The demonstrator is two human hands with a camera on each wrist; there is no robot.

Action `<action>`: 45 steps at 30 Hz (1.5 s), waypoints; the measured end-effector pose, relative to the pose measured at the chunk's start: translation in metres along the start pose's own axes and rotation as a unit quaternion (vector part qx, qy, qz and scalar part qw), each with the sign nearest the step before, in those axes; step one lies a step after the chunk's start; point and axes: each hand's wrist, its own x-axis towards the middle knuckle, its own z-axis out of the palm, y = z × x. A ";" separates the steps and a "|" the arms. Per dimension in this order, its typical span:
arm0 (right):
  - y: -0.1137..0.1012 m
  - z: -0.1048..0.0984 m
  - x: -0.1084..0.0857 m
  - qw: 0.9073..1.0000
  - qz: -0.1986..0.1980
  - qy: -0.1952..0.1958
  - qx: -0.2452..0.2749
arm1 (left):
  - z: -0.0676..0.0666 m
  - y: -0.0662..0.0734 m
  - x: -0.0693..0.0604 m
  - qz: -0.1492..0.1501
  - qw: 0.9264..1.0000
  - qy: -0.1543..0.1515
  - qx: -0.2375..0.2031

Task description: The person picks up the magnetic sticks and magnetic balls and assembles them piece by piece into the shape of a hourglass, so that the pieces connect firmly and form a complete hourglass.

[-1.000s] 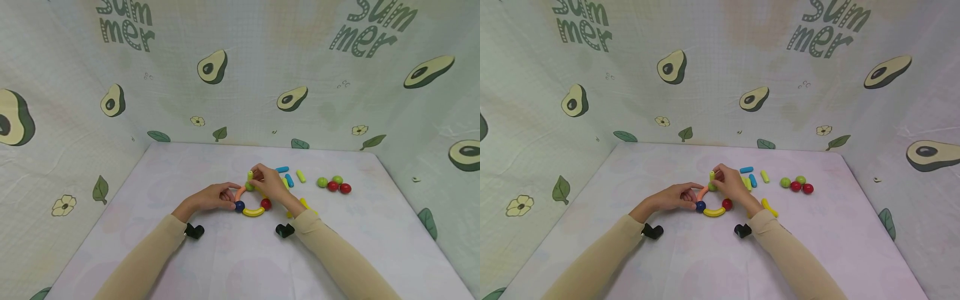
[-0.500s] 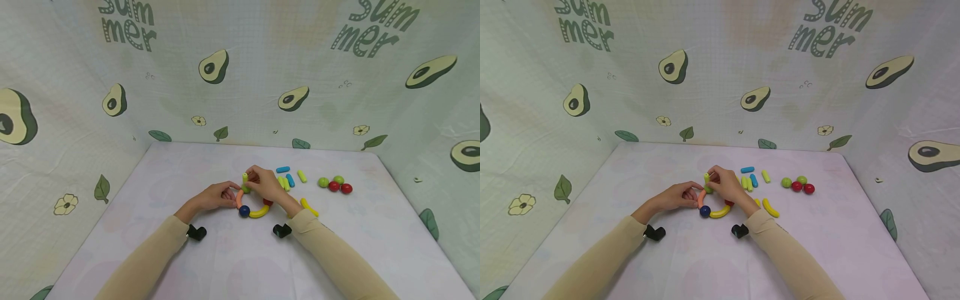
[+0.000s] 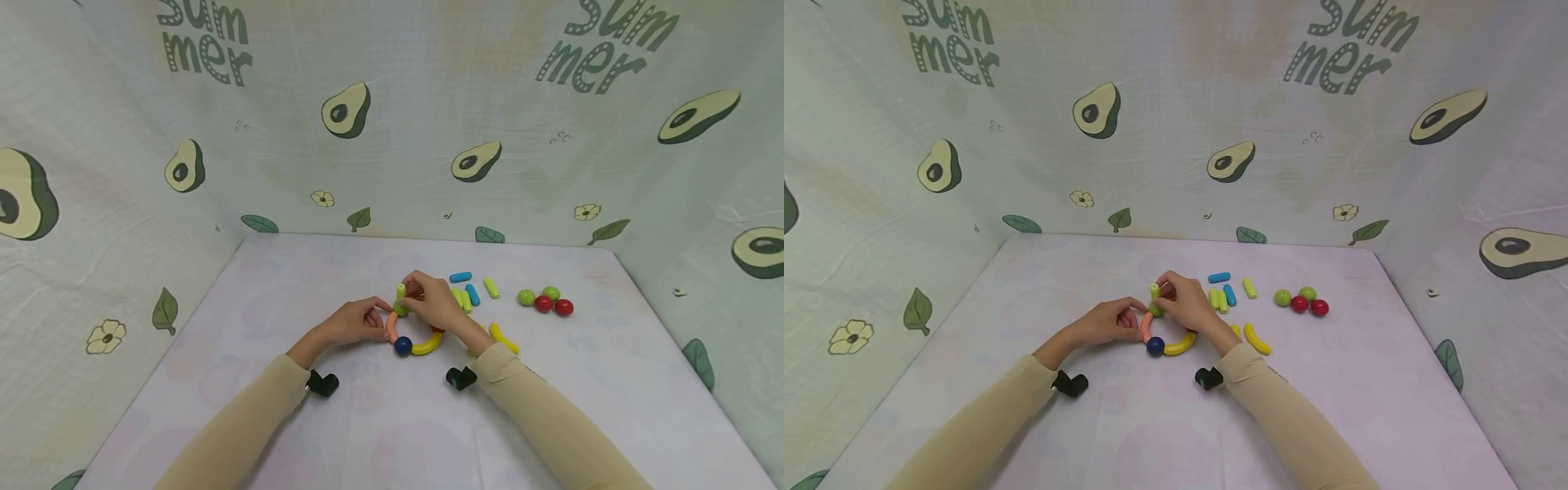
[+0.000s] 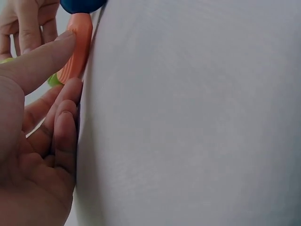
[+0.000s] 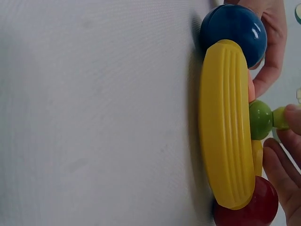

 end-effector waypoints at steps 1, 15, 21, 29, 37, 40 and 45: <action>0.000 0.000 0.000 1.000 0.000 0.000 0.001 | 0.000 0.000 0.000 0.002 1.000 0.002 0.001; 0.002 -0.004 -0.004 1.000 -0.007 -0.007 0.010 | 0.004 0.012 0.013 0.021 0.989 0.145 -0.026; 0.003 -0.004 -0.004 1.000 -0.006 -0.005 0.011 | 0.006 0.019 0.022 0.070 0.977 0.198 -0.026; 0.003 -0.005 -0.005 1.000 -0.002 -0.002 0.007 | 0.011 0.025 0.028 0.094 0.974 0.203 -0.040; 0.002 -0.018 -0.009 1.000 -0.004 -0.013 -0.013 | 0.013 0.024 0.028 0.095 0.974 0.203 -0.040; 0.006 -0.032 -0.013 1.000 -0.001 -0.007 -0.029 | 0.012 0.023 0.029 0.091 0.976 0.192 -0.045; 0.021 -0.061 -0.022 0.997 0.017 0.009 -0.074 | 0.010 0.023 0.029 0.084 0.980 0.170 -0.051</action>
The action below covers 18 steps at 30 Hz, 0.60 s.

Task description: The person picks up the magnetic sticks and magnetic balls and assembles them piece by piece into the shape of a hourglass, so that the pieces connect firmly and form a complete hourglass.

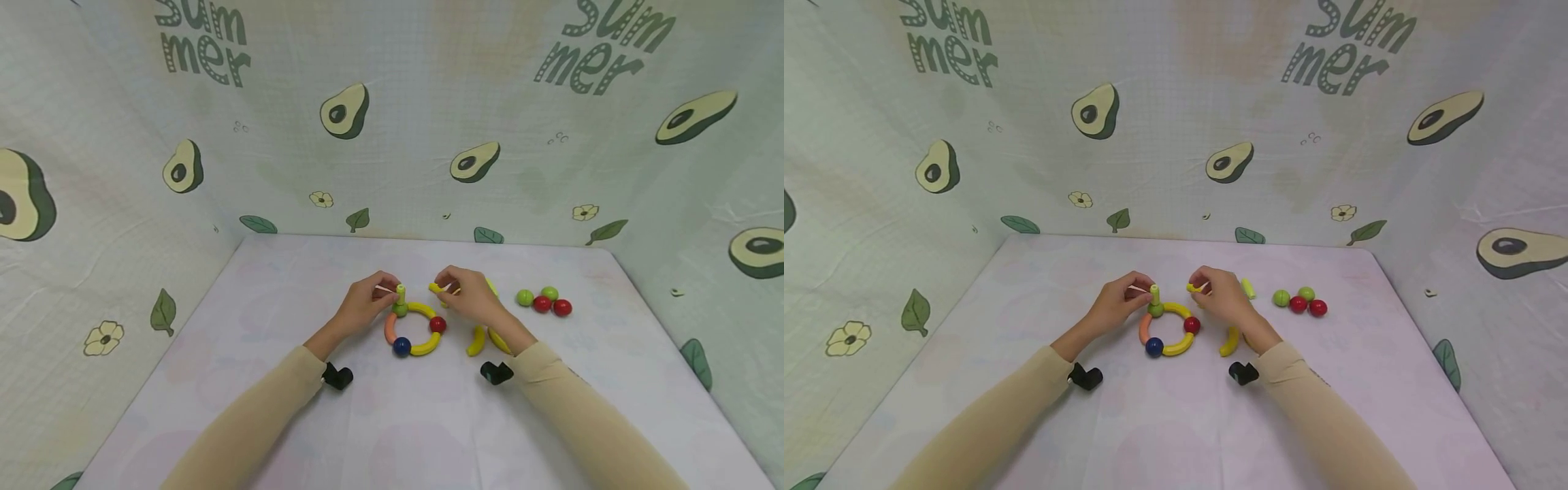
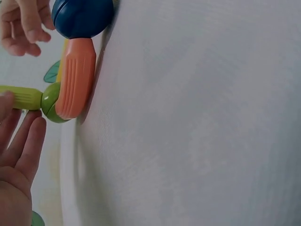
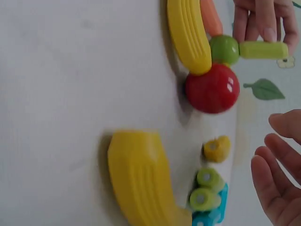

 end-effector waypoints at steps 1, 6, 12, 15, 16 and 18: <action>0.005 -0.005 -0.002 1.000 0.006 0.004 -0.009 | 0.000 0.000 0.000 0.002 1.000 -0.003 0.003; 0.029 -0.023 -0.009 0.998 0.029 0.004 -0.054 | 0.000 -0.001 0.000 0.009 1.000 -0.012 0.015; 0.050 -0.032 -0.013 0.996 0.053 -0.009 -0.073 | -0.001 -0.004 0.000 0.003 1.000 -0.013 0.017; 0.055 -0.034 -0.014 0.995 0.055 -0.022 -0.079 | -0.003 -0.005 -0.001 0.002 1.000 -0.011 0.016; 0.056 -0.034 -0.014 0.995 0.057 -0.027 -0.081 | -0.004 -0.006 -0.001 0.002 1.000 -0.011 0.016; 0.057 -0.035 -0.014 0.994 0.061 -0.040 -0.084 | -0.006 -0.007 -0.002 0.004 1.000 -0.013 0.015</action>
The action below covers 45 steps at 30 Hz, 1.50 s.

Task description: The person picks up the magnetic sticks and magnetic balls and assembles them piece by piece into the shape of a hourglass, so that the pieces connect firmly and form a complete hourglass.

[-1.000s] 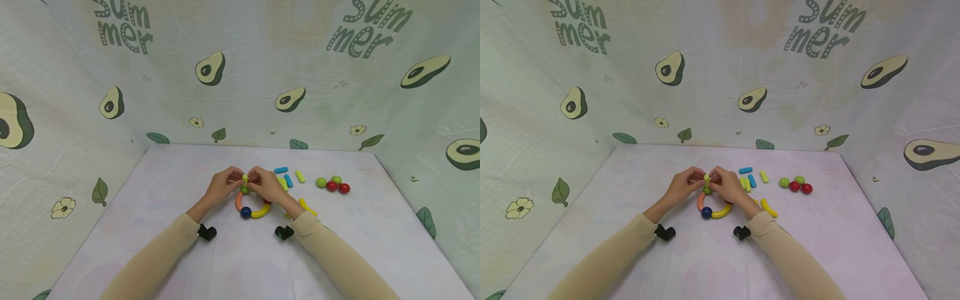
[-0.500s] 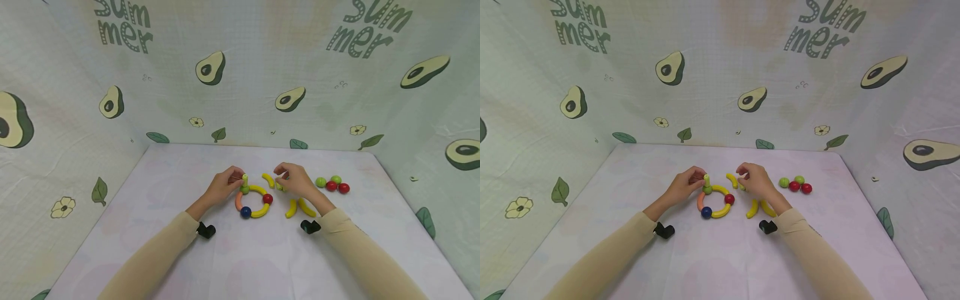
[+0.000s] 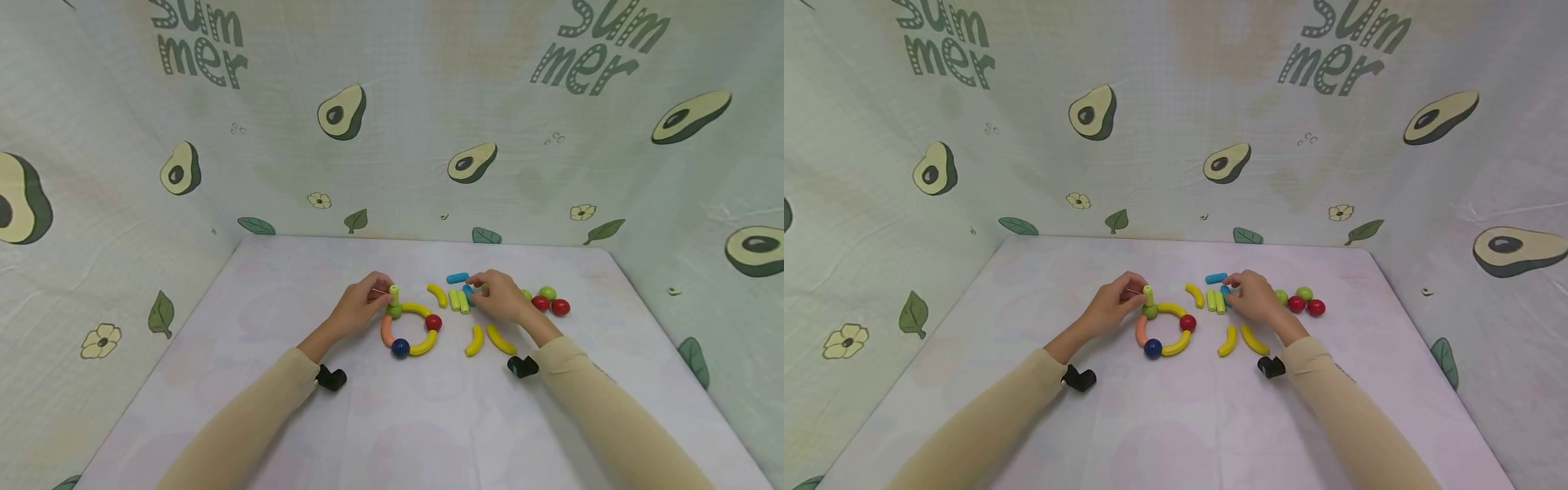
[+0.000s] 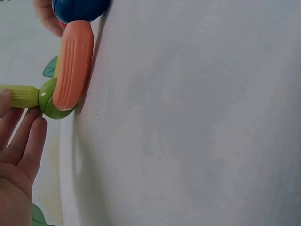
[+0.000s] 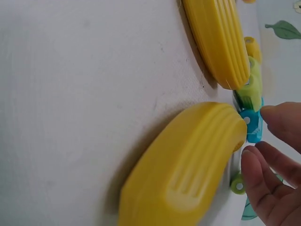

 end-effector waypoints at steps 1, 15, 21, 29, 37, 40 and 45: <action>0.000 0.000 0.000 1.000 0.002 -0.007 -0.002 | -0.001 -0.001 -0.001 0.000 1.000 -0.001 -0.002; 0.006 0.002 0.004 0.998 -0.010 -0.054 -0.025 | -0.003 -0.002 -0.004 0.003 1.000 -0.010 -0.020; 0.003 -0.003 -0.001 0.997 -0.001 -0.067 -0.044 | -0.004 -0.001 -0.005 -0.002 1.000 -0.012 -0.021; 0.010 -0.008 -0.010 0.997 -0.022 -0.068 -0.042 | -0.005 0.000 -0.006 -0.006 1.000 -0.014 -0.022; 0.011 -0.012 -0.017 0.998 -0.031 -0.047 -0.013 | -0.006 0.001 -0.007 -0.004 1.000 -0.008 -0.020; 0.003 -0.014 -0.018 0.998 -0.046 -0.038 0.005 | -0.006 0.001 -0.008 -0.003 1.000 -0.007 -0.022; -0.017 -0.012 -0.019 0.995 -0.086 -0.019 0.053 | -0.007 0.001 -0.008 -0.006 1.000 -0.008 -0.019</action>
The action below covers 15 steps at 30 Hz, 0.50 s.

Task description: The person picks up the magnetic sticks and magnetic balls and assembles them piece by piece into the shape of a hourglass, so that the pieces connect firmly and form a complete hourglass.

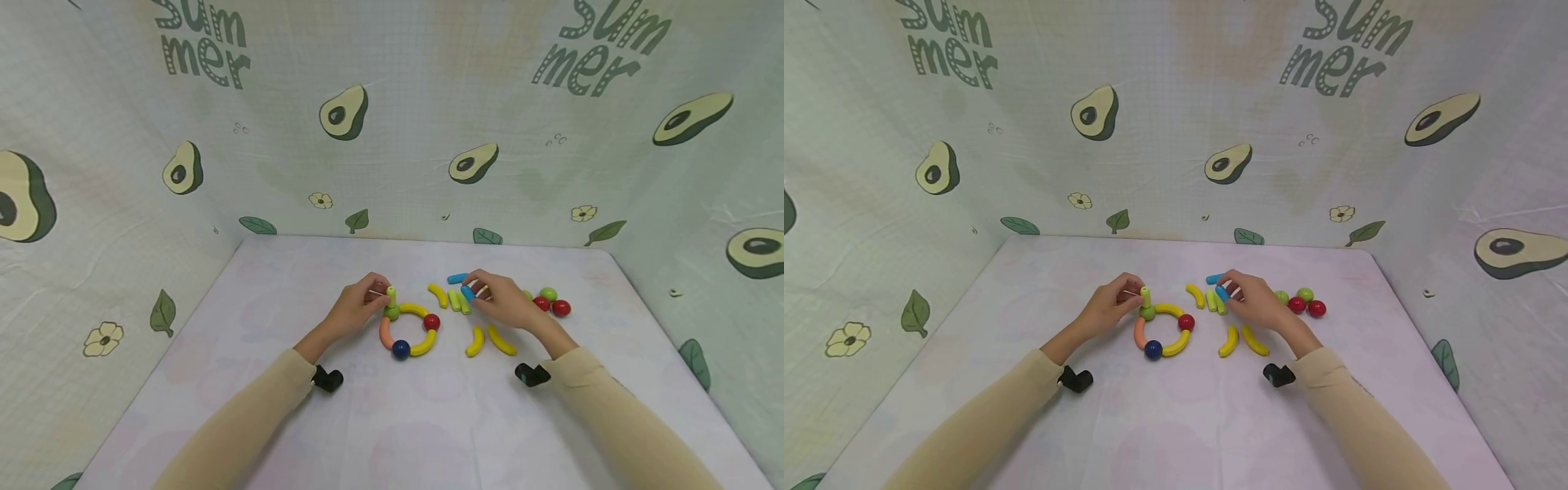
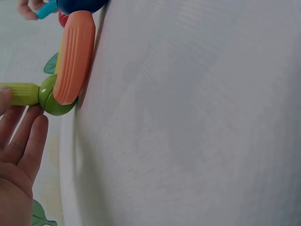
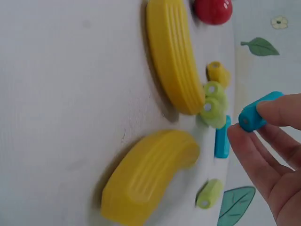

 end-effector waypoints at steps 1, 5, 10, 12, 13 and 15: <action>-0.004 0.002 0.001 1.000 -0.006 0.004 0.010 | 0.000 0.000 0.000 0.000 1.000 0.000 0.000; -0.018 0.013 0.003 0.999 -0.020 0.017 0.041 | 0.000 -0.002 0.000 0.000 1.000 0.002 -0.002; -0.033 0.028 0.003 0.997 -0.017 0.031 0.075 | 0.002 -0.003 0.000 -0.004 1.000 0.007 0.002; -0.037 0.034 0.003 0.995 -0.014 0.038 0.086 | 0.002 -0.003 0.000 -0.006 1.000 0.011 0.005; -0.038 0.036 0.003 0.995 -0.013 0.043 0.090 | 0.003 -0.003 -0.001 -0.007 1.000 0.014 0.008; -0.041 0.041 0.003 0.994 -0.013 0.053 0.094 | 0.004 -0.002 -0.002 -0.010 1.000 0.018 0.011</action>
